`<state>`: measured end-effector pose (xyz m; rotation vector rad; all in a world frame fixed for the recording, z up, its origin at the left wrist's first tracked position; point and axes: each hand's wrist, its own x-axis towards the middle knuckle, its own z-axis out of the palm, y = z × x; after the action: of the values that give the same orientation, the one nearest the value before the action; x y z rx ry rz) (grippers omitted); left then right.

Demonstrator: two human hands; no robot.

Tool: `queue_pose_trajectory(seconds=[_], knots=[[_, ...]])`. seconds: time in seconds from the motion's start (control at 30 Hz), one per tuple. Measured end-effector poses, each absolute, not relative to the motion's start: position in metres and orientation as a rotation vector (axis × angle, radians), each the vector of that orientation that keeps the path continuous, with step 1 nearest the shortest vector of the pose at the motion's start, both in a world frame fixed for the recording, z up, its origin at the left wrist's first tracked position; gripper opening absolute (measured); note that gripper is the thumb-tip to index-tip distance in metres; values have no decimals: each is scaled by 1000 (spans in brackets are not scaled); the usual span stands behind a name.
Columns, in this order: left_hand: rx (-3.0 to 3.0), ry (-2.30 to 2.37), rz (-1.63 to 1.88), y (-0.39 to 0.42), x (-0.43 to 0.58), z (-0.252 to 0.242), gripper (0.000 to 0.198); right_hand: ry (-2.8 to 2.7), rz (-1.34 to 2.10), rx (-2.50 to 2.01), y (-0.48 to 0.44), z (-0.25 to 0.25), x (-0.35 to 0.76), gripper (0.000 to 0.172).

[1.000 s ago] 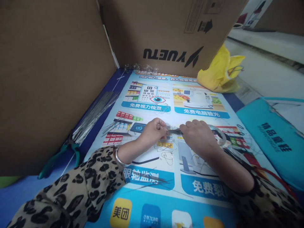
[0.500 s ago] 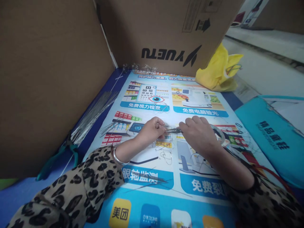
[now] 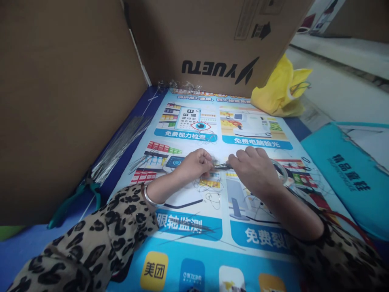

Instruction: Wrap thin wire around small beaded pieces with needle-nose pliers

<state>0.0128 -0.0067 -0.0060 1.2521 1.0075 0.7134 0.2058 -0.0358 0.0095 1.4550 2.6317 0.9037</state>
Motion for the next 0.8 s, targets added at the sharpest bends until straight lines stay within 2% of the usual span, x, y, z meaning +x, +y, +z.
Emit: queue_pose_trajectory(seconds=[0.8], knots=[[1353,1042,701,-4,12,-11,13,2629,675,1492,-31,-2,205,13]])
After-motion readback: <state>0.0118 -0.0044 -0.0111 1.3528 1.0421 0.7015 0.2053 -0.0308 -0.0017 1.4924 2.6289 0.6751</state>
